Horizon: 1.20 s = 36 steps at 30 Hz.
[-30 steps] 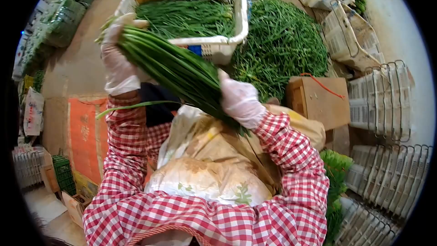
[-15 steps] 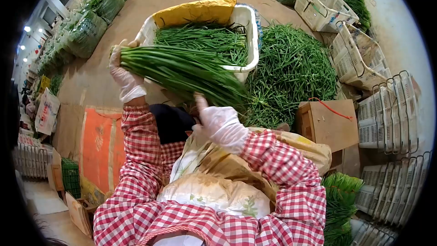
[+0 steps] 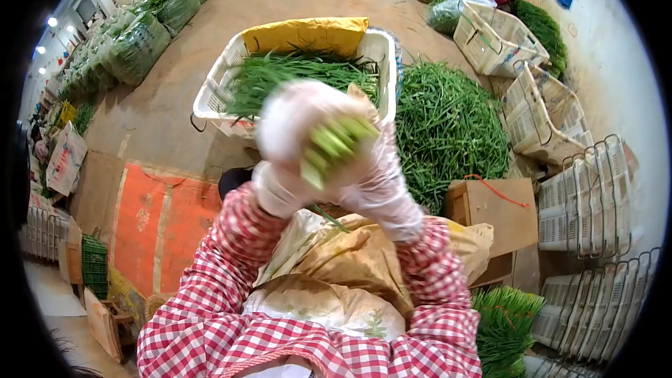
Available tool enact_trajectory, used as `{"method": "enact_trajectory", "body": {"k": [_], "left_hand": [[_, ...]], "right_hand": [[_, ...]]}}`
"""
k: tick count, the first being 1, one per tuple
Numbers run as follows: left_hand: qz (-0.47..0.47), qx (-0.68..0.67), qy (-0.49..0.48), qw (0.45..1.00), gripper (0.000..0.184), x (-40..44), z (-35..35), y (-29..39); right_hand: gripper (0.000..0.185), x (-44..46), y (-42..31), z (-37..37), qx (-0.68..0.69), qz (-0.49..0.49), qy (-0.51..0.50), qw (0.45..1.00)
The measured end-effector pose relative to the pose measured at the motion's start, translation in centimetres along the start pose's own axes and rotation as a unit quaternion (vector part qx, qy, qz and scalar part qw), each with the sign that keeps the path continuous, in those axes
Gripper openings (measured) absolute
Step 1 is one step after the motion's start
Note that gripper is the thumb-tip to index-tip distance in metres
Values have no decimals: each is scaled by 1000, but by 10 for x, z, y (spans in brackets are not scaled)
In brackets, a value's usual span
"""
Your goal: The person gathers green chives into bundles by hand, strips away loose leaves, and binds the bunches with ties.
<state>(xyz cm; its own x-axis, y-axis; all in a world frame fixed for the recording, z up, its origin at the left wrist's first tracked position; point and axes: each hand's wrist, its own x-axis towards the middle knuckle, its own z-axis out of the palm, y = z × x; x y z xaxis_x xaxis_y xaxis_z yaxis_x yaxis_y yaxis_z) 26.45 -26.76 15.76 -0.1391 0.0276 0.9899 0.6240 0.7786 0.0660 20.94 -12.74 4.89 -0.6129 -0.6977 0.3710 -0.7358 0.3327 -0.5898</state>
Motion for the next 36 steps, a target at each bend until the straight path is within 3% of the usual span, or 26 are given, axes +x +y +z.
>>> {"method": "enact_trajectory", "body": {"k": [2, 3, 4, 5, 8, 9, 10, 12, 13, 15, 17, 19, 23, 25, 29, 31, 33, 34, 35, 36], "left_hand": [[15, 10, -71, 997, 20, -8, 23, 31], [31, -37, -141, 989, 18, -6, 19, 34], [-6, -59, -131, 990, 21, -8, 20, 30], [-40, -86, -129, 987, 24, -15, 22, 21], [-314, -104, 14, 944, 44, -47, -32, -18], [-341, -206, 26, 917, 30, -29, -55, -33], [-377, -146, 136, 905, 28, -37, -71, -50], [-391, -326, 253, 823, 26, -65, -118, -84], [-358, -549, 254, 712, 22, -80, -146, -97], [-389, -508, 265, 721, 22, -121, -189, -102], [-441, -433, 297, 728, 22, -142, -211, -81], [-410, -493, 348, 684, 24, -167, -233, -70], [-427, -364, 373, 739, 18, -203, -266, -53], [-416, -433, 421, 680, 14, -200, -255, -43], [-378, -468, 373, 707, 13, -215, -269, -54], [-378, -495, 409, 666, 14, -208, -262, -49], [-394, -481, 395, 676, 17, -214, -271, -47], [-396, -502, 367, 676, 20, -214, -271, -46], [-398, -524, 336, 674, 22, -213, -270, -46], [-397, -521, 337, 676, 22, -211, -268, -45]], "right_hand": [[65, -14, 59, 54, 34, 92, -43, 994], [63, -10, 53, 53, 149, -16, 12, 989], [61, -8, 46, 56, 263, -119, 70, 955], [72, -6, 30, 41, 236, -136, 77, 959], [110, 0, -13, -10, 70, -89, 68, 991], [118, -5, -9, -12, 54, -86, 63, 993], [115, -19, -14, -8, 138, 25, 25, 990], [98, -44, -31, 7, 180, 30, -43, 982], [92, -56, -40, 16, 175, 10, -96, 980], [82, -77, -60, 31, 164, -30, -205, 964], [77, -88, -65, 48, 202, -39, -227, 952], [76, -93, -58, 57, 201, -71, -271, 939], [66, -82, -56, 36, 86, -21, -432, 897], [65, -85, -48, 35, 87, -42, -434, 896], [62, -71, -41, 10, 41, -24, -483, 874], [56, -55, -36, -12, -6, 24, -517, 855], [48, -36, -37, -29, -179, 145, -495, 838], [42, -37, -22, -29, -153, 54, -329, 930], [38, -39, -10, -27, -117, -36, -146, 982], [37, -27, -16, -17, -12, -22, -87, 996]]}}
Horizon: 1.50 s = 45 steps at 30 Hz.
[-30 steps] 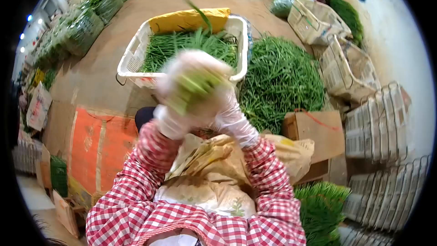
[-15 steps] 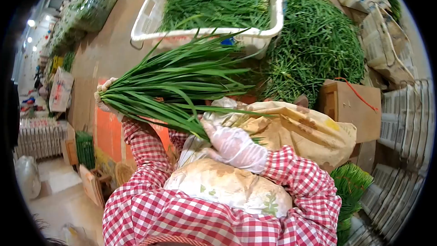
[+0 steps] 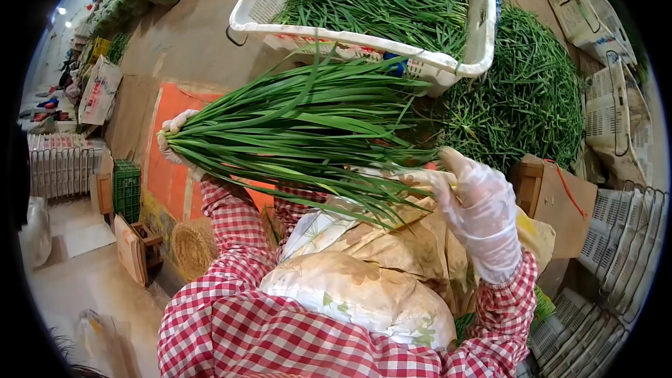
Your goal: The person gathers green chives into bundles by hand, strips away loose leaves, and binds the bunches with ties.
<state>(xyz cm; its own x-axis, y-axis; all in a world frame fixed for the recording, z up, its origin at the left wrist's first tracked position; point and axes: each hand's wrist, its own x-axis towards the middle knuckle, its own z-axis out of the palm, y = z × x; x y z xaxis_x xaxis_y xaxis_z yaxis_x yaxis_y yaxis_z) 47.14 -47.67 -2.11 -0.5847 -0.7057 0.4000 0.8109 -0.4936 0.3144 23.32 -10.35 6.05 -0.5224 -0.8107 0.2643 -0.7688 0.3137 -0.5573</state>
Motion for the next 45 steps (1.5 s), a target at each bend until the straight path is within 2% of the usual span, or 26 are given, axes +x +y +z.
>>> {"method": "enact_trajectory", "body": {"k": [1, 3, 5, 7, 9, 10, 13, 14, 15, 17, 19, 20, 22, 23, 24, 25, 27, 29, 31, 33, 35, 37, 38, 42, 43, 45], "left_hand": [[7, -1, 17, 1000, 21, 0, 4, -3], [20, -7, 52, 998, 17, 0, 9, -7], [31, -21, 41, 998, 22, 1, -8, 0], [60, 95, 66, 992, 28, 1, -30, 11], [88, 145, 123, 978, 29, -1, -28, 11], [65, 155, 122, 978, 30, -4, -21, 10], [24, 99, 72, 992, 30, 2, -13, 5], [13, 54, -9, 998, 36, 4, -23, 8], [3, 7, -90, 996, 44, 4, -29, 11], [48, 48, -44, 997, 42, 3, -37, 20], [48, 100, 8, 994, 37, 4, -15, 16], [50, 68, 87, 993, 32, 2, 0, 14], [64, 91, 57, 992, 29, 15, 31, 9], [80, 121, 32, 989, 26, 22, 48, 5], [108, 200, 29, 973, 25, 28, 71, -3], [130, 271, 22, 953, 25, 34, 94, -16], [232, 378, 74, 893, 28, 43, 123, -53], [106, 392, -47, 912, 30, 33, 180, -101], [88, 409, -192, 888, 29, 33, 196, -129], [57, 353, -264, 896, 26, 48, 183, -124], [37, 318, -322, 891, 24, 64, 187, -136], [-14, 57, -292, 954, 28, 71, 212, -152], [-16, 48, -295, 954, 28, 79, 216, -161], [-107, 12, -288, 952, 53, 102, 237, -217], [-92, 62, -201, 973, 54, 85, 261, -249], [-65, 186, 23, 980, 54, 50, 308, -306]], "right_hand": [[37, 13, -6, 10, 1, -3, -1, 1000], [41, 39, -19, 38, 145, -45, -119, 981], [53, 64, -22, 86, 114, -129, -89, 981], [73, 80, -44, 119, 84, -93, -144, 982], [88, 74, -81, 100, 113, -1, -376, 920], [79, 57, -90, 107, 135, -53, -343, 928], [88, 17, -109, 112, 141, -61, -417, 896], [89, 5, -102, 127, 150, -89, -327, 929], [89, 7, -102, 123, 148, -90, -325, 930], [83, 15, -104, 110, 46, -91, -330, 938], [78, 14, -92, 97, 53, -99, -300, 947], [77, 18, -87, 81, -10, -47, -348, 936], [76, 30, -87, 46, -143, 48, -390, 908], [78, 25, -79, 34, -124, 8, -240, 963], [83, 30, -74, 24, -12, 10, -193, 981], [92, 31, -84, 17, -14, -76, -55, 995], [106, 46, -103, 12, -7, -94, -29, 995], [113, 65, -95, 44, 23, -116, 42, 992], [117, 87, -74, 58, 71, -110, 94, 987], [119, 98, -54, 70, 138, -84, 125, 979], [107, 106, -44, 54, 163, -194, 265, 930], [101, 108, -37, 12, 99, -262, 360, 890], [92, 105, -29, -11, 78, -284, 371, 881], [32, 74, 7, -91, -114, -190, 333, 917], [22, 56, 22, -112, -150, -171, 326, 917], [37, 12, 51, -152, -239, -40, 220, 945]]}}
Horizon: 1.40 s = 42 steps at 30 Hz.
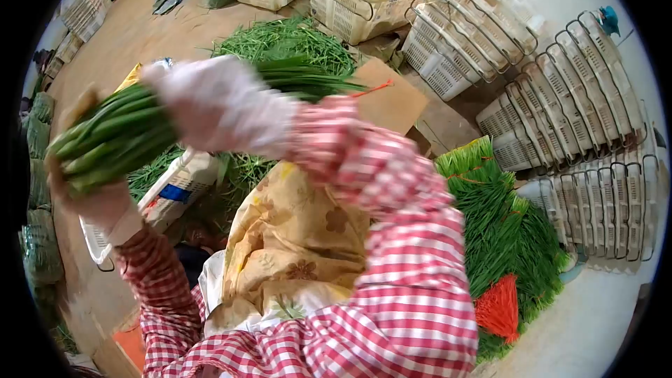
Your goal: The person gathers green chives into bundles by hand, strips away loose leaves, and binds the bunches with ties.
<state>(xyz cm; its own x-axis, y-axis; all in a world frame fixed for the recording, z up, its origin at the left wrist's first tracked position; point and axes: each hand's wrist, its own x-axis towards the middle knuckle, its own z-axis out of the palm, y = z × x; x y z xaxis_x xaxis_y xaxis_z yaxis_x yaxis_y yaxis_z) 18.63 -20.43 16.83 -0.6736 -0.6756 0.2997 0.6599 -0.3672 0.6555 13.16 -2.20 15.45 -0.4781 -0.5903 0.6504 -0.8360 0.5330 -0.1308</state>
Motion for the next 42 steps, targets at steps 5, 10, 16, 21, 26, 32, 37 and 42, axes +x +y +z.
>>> {"method": "enact_trajectory", "body": {"k": [5, 10, 16, 21, 26, 32, 37, 42], "left_hand": [[-160, -221, -335, 902, 36, 63, -42, -47], [-318, -61, -160, 932, 24, 74, -89, -68], [-377, -16, -188, 907, 23, 115, -198, -19], [-248, 169, 99, 949, 19, 84, -245, 49], [-215, 231, 151, 937, 24, 67, -294, 90], [-157, 303, 222, 913, 27, 48, -335, 119], [-161, 368, 242, 883, 22, 58, -386, 110], [-137, 439, 171, 871, 21, 120, -441, 82]], "right_hand": [[56, -133, 104, -88, -219, 241, -136, 936], [50, -204, 167, -82, -275, 528, -316, 739], [45, -225, 236, -19, -241, 592, -312, 703], [99, -286, 256, 94, -290, 580, -207, 733], [80, -308, 242, 98, -400, 496, -194, 746], [75, -344, 206, 51, -309, 553, -167, 756], [58, -272, 268, 35, -318, 522, -507, 609], [55, -7, 177, 136, -165, 307, -334, 876]]}}
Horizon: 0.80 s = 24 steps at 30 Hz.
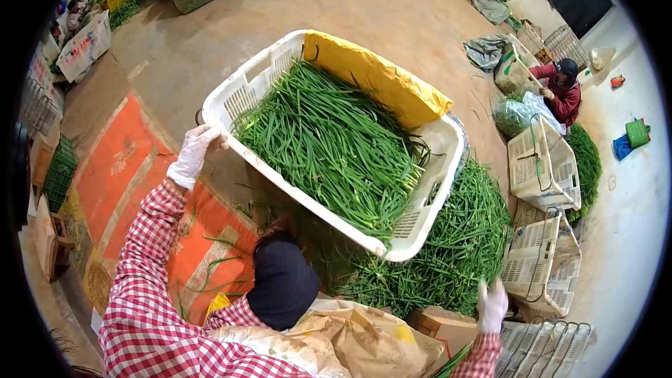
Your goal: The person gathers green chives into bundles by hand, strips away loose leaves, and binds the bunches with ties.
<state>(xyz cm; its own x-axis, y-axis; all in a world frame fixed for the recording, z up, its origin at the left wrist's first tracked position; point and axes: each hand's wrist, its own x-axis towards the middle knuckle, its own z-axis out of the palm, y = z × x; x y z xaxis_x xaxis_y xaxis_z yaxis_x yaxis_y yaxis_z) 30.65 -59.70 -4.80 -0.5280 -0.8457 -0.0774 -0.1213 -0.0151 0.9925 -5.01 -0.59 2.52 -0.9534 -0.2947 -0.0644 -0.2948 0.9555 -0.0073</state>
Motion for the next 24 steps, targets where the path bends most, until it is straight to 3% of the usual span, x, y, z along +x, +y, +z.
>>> {"method": "enact_trajectory", "body": {"k": [1, 3, 4, 8, 9, 12, 14, 18, 21, 24], "left_hand": [[-12, -68, 39, 997, 19, 16, 9, -4], [9, -101, 31, 994, 18, 57, 13, -19], [18, -114, 29, 993, 18, 75, 17, -23], [50, -178, 87, 979, 18, 124, 39, -6], [60, -188, 80, 977, 16, 137, 40, -5], [38, -275, 181, 944, 15, 180, 51, -19], [25, -278, 200, 939, 16, 209, 49, -33], [-22, -261, 241, 934, 17, 237, 53, -46], [4, -283, 207, 937, 17, 228, 51, -37], [-11, -276, 207, 938, 17, 227, 52, -31]], "right_hand": [[53, 19, -64, -15, 81, -49, 6, 995], [49, 52, -175, -20, 102, -166, 6, 981], [48, 69, -224, -18, 134, -209, -69, 966], [50, 122, -387, 47, 35, -391, -42, 919], [53, 130, -427, 60, 4, -397, -72, 915], [68, 147, -526, 98, -62, -394, -121, 909], [85, 153, -566, 130, -27, -426, -25, 904], [116, 163, -620, 167, -46, -412, -30, 910], [120, 166, -629, 175, -79, -401, -60, 911], [121, 196, -626, 174, -64, -389, 10, 919]]}}
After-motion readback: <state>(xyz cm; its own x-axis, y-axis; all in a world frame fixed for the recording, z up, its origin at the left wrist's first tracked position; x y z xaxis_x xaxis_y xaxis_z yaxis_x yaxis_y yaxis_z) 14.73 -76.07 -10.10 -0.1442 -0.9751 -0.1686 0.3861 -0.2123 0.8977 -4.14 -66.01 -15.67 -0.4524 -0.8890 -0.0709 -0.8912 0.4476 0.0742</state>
